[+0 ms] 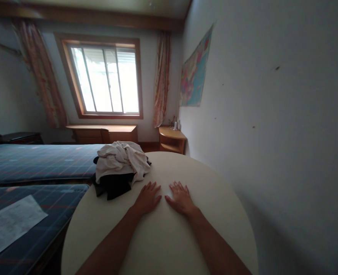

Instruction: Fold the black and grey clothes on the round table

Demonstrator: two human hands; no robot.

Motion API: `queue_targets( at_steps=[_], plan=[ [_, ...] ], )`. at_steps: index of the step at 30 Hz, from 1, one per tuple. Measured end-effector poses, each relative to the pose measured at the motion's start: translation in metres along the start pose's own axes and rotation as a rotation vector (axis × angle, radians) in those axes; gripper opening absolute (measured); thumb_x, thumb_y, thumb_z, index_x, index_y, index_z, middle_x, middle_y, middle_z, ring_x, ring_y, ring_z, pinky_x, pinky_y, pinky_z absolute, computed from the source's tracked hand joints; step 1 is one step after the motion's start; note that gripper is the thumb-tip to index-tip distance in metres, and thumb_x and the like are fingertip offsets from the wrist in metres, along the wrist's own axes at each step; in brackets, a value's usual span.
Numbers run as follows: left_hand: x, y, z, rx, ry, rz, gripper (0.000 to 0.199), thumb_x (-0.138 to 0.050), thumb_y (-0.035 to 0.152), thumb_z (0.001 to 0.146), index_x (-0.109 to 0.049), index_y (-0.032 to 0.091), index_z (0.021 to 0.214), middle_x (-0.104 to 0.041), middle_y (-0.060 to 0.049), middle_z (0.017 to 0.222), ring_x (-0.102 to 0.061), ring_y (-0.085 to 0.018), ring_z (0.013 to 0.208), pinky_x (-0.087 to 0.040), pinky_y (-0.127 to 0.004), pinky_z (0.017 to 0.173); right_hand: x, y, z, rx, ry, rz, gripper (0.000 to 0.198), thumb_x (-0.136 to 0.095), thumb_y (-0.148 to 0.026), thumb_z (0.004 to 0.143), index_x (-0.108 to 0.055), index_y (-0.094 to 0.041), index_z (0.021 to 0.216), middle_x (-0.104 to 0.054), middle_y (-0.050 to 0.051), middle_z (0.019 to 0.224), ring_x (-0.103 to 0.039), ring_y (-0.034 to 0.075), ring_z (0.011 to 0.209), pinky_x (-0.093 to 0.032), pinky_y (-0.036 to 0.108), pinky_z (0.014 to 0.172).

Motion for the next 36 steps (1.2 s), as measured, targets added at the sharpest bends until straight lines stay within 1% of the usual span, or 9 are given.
queue_targets(
  at_steps=[3,11,14,17,19,22,27,36],
  plan=[
    [-0.003,-0.002,-0.002,0.019,-0.071,-0.003,0.051,-0.044,0.044,0.096,-0.047,0.026,0.144,-0.038,-0.011,0.156,-0.027,-0.033,0.146,-0.023,-0.052,0.118,0.002,0.002,-0.004,0.010,-0.034,0.020,0.076,-0.037,-0.063,0.091,-0.032,-0.019,0.154,-0.020,0.010,0.163,-0.011,0.027,0.151,-0.004,0.048,0.120],
    [0.000,0.002,-0.006,0.027,-0.113,-0.020,0.054,-0.043,0.046,0.096,-0.046,0.024,0.145,-0.034,-0.012,0.158,-0.023,-0.033,0.148,-0.020,-0.050,0.119,0.006,-0.001,-0.012,0.033,-0.058,0.026,0.075,-0.036,-0.063,0.092,-0.033,-0.020,0.153,-0.021,0.009,0.163,-0.012,0.026,0.151,-0.005,0.044,0.120],
    [-0.001,0.002,-0.007,0.026,-0.117,-0.019,0.054,-0.043,0.047,0.096,-0.046,0.024,0.145,-0.034,-0.011,0.158,-0.023,-0.033,0.148,-0.019,-0.049,0.120,0.005,-0.001,-0.011,0.031,-0.053,0.020,0.077,-0.033,-0.066,0.092,-0.033,-0.020,0.153,-0.021,0.009,0.163,-0.012,0.027,0.151,-0.004,0.046,0.120],
    [-0.003,-0.001,-0.006,0.018,-0.116,-0.012,0.054,-0.043,0.048,0.096,-0.046,0.025,0.145,-0.034,-0.011,0.158,-0.024,-0.033,0.148,-0.020,-0.049,0.119,0.005,-0.003,-0.008,0.050,-0.031,0.003,0.078,-0.029,-0.069,0.092,-0.035,-0.020,0.152,-0.023,0.009,0.162,-0.011,0.027,0.151,0.000,0.048,0.119],
    [-0.005,-0.001,-0.005,0.010,-0.108,-0.011,0.054,-0.043,0.049,0.096,-0.046,0.025,0.145,-0.034,-0.011,0.158,-0.023,-0.033,0.148,-0.020,-0.050,0.119,0.005,-0.004,-0.006,0.051,-0.034,-0.003,0.078,-0.030,-0.069,0.092,-0.034,-0.021,0.152,-0.022,0.009,0.162,-0.010,0.027,0.151,0.001,0.049,0.119],
    [-0.005,-0.001,-0.005,0.007,-0.091,-0.015,0.053,-0.043,0.048,0.096,-0.046,0.025,0.144,-0.034,-0.011,0.158,-0.023,-0.033,0.148,-0.021,-0.051,0.118,0.005,-0.005,-0.005,0.037,-0.063,0.008,0.079,-0.032,-0.069,0.091,-0.031,-0.021,0.154,-0.019,0.008,0.163,-0.010,0.026,0.151,-0.001,0.048,0.119],
    [-0.003,0.000,-0.007,0.007,-0.078,-0.026,0.053,-0.043,0.047,0.096,-0.047,0.024,0.144,-0.034,-0.012,0.158,-0.023,-0.032,0.148,-0.022,-0.052,0.118,0.008,-0.006,-0.009,0.050,-0.083,0.027,0.078,-0.033,-0.068,0.091,-0.032,-0.020,0.154,-0.020,0.008,0.163,-0.011,0.026,0.151,-0.003,0.045,0.120],
    [-0.005,-0.001,-0.006,0.010,-0.079,-0.014,0.053,-0.043,0.047,0.096,-0.047,0.024,0.144,-0.036,-0.012,0.157,-0.025,-0.031,0.148,-0.022,-0.050,0.118,0.007,-0.005,-0.008,0.051,-0.066,0.033,0.077,-0.037,-0.065,0.091,-0.033,-0.020,0.153,-0.021,0.009,0.162,-0.014,0.027,0.150,-0.004,0.047,0.120]
  ],
)
Point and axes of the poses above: each hand's wrist, its own z-axis towards the middle knuckle, its own x-axis out of the back of the hand, y = z × x, the point moved 5 cm from there along z, towards the middle knuckle
